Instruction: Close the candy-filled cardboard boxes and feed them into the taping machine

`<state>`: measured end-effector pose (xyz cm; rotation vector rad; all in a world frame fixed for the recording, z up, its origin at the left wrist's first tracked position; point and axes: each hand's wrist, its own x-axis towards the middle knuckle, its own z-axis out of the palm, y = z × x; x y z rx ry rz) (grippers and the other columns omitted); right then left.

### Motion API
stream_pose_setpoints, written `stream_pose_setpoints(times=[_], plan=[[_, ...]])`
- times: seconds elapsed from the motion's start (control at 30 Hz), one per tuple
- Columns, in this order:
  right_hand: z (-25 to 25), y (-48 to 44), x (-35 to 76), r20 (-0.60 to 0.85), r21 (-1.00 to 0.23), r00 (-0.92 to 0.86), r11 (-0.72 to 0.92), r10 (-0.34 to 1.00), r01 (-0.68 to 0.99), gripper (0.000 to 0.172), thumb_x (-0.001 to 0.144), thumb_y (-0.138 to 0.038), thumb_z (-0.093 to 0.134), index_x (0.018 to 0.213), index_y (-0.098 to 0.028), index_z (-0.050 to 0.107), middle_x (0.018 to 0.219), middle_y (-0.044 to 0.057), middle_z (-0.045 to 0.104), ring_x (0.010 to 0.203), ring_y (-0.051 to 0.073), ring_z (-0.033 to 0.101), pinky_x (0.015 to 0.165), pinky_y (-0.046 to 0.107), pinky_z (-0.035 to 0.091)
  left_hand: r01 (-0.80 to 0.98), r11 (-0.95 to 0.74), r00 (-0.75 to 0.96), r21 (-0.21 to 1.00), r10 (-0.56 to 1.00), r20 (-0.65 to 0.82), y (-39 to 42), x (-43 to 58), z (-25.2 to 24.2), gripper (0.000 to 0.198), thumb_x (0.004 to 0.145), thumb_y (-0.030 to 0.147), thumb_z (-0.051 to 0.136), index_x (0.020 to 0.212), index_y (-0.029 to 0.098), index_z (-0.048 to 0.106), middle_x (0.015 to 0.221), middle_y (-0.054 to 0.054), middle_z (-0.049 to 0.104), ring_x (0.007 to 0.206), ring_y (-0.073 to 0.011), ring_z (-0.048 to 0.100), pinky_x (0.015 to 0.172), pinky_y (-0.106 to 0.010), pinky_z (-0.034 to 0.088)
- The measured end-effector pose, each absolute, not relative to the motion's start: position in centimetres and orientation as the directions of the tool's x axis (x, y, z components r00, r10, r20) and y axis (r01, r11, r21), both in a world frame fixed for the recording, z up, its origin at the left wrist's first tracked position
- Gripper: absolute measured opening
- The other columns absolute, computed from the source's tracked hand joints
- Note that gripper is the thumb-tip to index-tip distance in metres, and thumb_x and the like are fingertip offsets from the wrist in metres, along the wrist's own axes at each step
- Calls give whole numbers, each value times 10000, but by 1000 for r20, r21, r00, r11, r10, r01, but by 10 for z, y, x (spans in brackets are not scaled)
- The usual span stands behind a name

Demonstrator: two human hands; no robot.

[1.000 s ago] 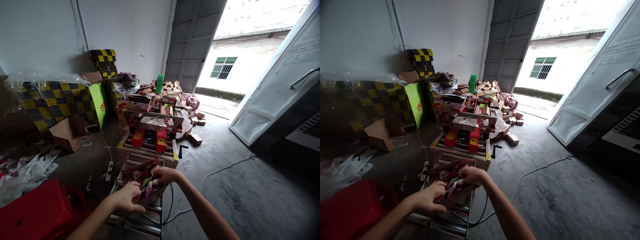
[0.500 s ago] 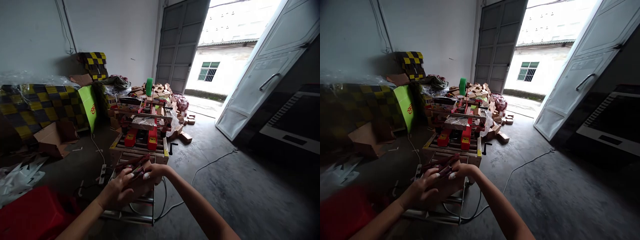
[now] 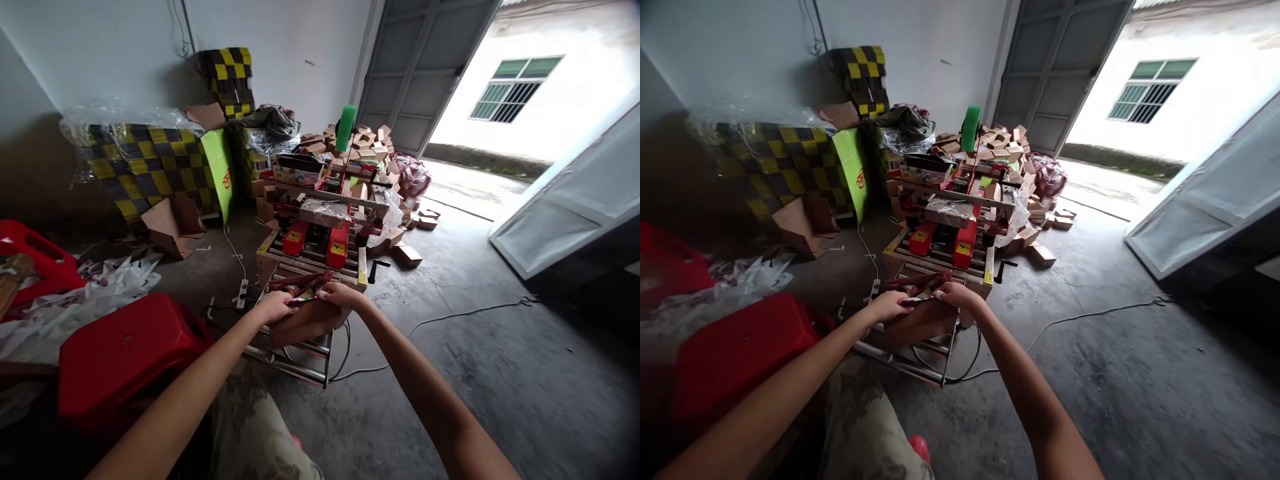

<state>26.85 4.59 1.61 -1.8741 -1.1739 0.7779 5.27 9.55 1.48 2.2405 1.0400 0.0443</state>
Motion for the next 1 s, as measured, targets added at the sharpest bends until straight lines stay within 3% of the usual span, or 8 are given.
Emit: stream_pose_setpoints(times=[0.17, 0.3, 0.4, 0.53, 0.63, 0.73, 0.8, 1.0], plan=[[10, 47, 248, 46, -703, 349, -218, 936, 677, 109, 832, -69, 491, 795, -113, 584, 878, 81, 574, 891, 185, 509, 850, 373, 371, 723, -394, 563, 567, 812, -154, 85, 55, 7, 221, 714, 387, 640, 749, 169, 627, 729, -27, 647, 684, -167, 575, 554, -230, 296], [1, 28, 231, 226, -545, 344, -175, 911, 820, 234, 804, -29, 436, 941, -157, 576, 1008, 98, 549, 963, 221, 460, 884, 373, 351, 658, -427, 521, 620, 853, 33, 78, 48, -8, 290, 857, 384, 458, 707, 184, 605, 642, -22, 637, 606, -158, 576, 532, -231, 288], [-10, 25, 231, 338, -350, 193, -68, 921, 934, 326, 841, -73, 411, 1112, -213, 526, 1081, 69, 524, 1007, 200, 450, 915, 341, 351, 653, -420, 482, 630, 872, 81, 84, 52, -22, 431, 912, 404, 309, 669, 213, 609, 592, -22, 640, 553, -175, 587, 495, -236, 283], [-9, 34, 235, 191, -128, 21, 4, 981, 992, 275, 855, -129, 425, 1092, -217, 534, 996, 57, 557, 945, 198, 483, 837, 311, 392, 717, -465, 443, 519, 879, 175, 81, 60, -30, 392, 891, 405, 352, 621, 211, 560, 537, -19, 595, 484, -187, 558, 452, -251, 278], [-5, 44, 232, 83, -5, -24, 24, 996, 1000, 188, 849, -162, 443, 984, -181, 572, 962, 77, 576, 902, 214, 500, 800, 338, 402, 599, -613, 374, 516, 783, 496, 71, 63, -33, 234, 880, 342, 413, 767, 187, 545, 735, -56, 626, 628, -183, 604, 530, -267, 411], [-7, 56, 228, 26, 41, -79, 78, 997, 996, 175, 854, -160, 435, 902, -157, 603, 904, 96, 596, 863, 224, 512, 771, 365, 402, 449, -842, 345, 300, 473, 811, 64, 63, -37, 172, 851, 209, 473, 1009, 201, 541, 989, -79, 633, 922, -201, 606, 852, -344, 440], [-10, 62, 228, 5, 41, -116, 116, 993, 992, 182, 857, -162, 438, 851, -152, 619, 860, 91, 607, 844, 222, 518, 769, 368, 400, 392, -908, 477, 147, 337, 811, 63, 65, -40, 276, 837, 150, 460, 1086, 238, 541, 1115, -57, 621, 1050, -209, 568, 980, -397, 351], [-14, 48, 236, 96, -36, -109, 113, 989, 993, 169, 862, -188, 467, 947, -204, 612, 896, 35, 604, 902, 193, 498, 831, 322, 385, 480, -867, 563, 137, 424, 709, 69, 75, -56, 302, 827, 201, 443, 1069, 105, 596, 1124, -141, 623, 1098, -277, 542, 956, -402, 383]])
